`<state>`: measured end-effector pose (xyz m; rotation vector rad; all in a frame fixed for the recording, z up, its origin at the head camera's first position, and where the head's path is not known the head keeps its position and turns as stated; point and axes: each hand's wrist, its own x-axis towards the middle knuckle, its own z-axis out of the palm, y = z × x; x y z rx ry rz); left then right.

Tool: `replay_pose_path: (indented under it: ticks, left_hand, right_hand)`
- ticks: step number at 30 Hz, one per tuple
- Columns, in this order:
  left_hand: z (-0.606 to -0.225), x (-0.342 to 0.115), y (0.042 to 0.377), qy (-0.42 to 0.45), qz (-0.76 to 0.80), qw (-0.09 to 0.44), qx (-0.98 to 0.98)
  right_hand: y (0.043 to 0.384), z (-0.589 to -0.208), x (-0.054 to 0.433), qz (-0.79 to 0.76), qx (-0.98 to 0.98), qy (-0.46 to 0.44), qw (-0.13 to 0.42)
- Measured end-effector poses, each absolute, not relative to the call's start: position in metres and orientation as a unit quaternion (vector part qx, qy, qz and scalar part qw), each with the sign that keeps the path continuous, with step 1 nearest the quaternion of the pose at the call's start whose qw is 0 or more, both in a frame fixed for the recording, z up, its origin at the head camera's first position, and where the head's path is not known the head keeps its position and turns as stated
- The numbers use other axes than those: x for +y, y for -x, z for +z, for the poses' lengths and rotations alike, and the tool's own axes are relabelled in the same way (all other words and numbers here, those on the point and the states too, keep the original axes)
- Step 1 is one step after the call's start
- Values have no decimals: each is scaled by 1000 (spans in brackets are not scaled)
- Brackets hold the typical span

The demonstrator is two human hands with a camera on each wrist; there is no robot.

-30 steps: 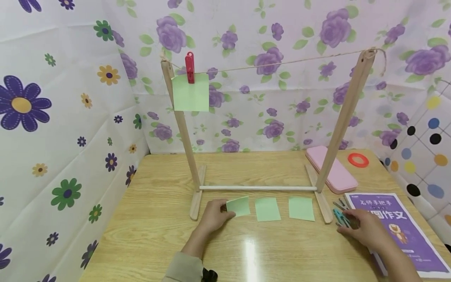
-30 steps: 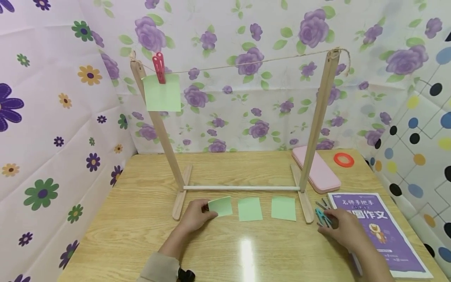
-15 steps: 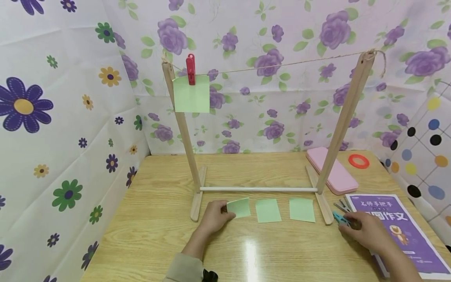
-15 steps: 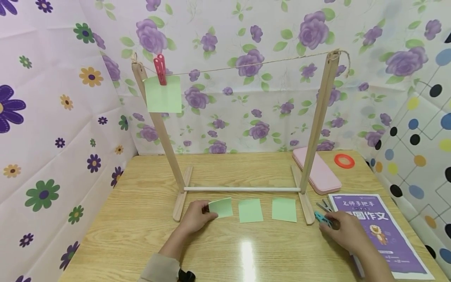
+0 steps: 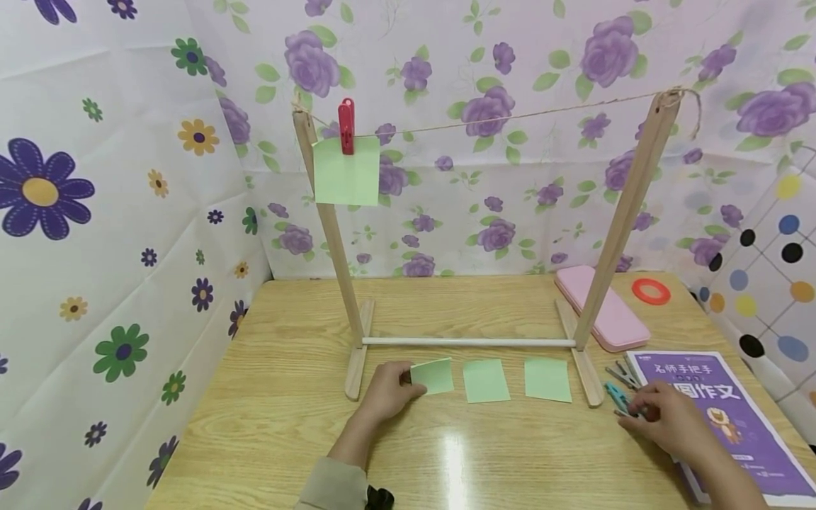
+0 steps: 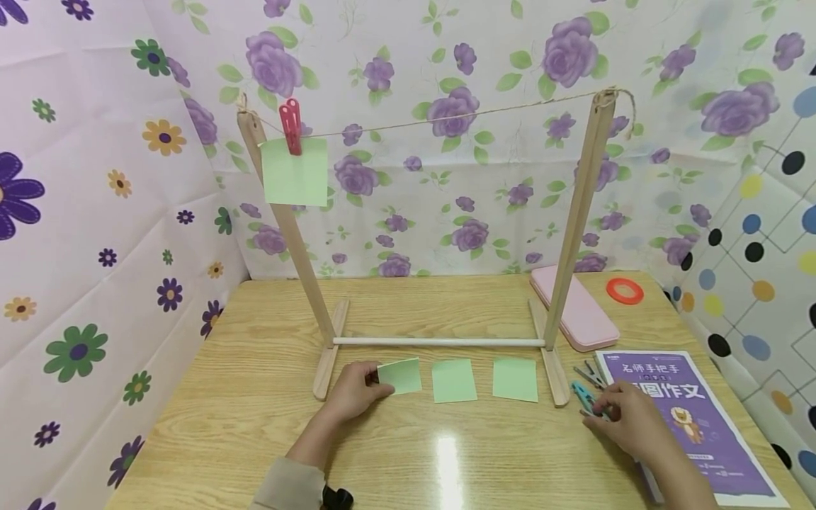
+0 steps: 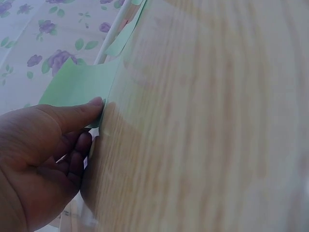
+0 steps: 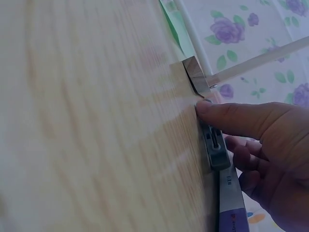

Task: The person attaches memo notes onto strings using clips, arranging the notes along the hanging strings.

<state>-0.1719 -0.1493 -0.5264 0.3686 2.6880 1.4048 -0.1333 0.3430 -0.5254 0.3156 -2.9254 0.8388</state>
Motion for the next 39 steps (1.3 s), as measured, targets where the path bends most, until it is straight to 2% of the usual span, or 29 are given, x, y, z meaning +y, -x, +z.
replay_pose_path:
  ticks: [6, 14, 22, 27, 35, 39]
  left_hand:
    - [-526, -150, 172, -120, 461, 43, 878]
    - [-523, -151, 172, -112, 465, 56, 876]
    - [-518, -153, 173, -121, 460, 62, 877]
    - [-517, -152, 172, -124, 458, 65, 878]
    - [-508, -150, 172, -87, 512, 72, 852]
    - [-495, -149, 173, -76, 556, 54, 826]
  right_hand:
    - [131, -529, 342, 272, -952, -121, 76]
    - [130, -523, 338, 303, -932, -123, 159]
    - [128, -516, 333, 349, -926, -51, 130]
    - [130, -513, 331, 410, -901, -28, 140]
    - [139, -500, 323, 500, -847, -58, 169]
    - [143, -491, 317, 530, -831, -72, 153]
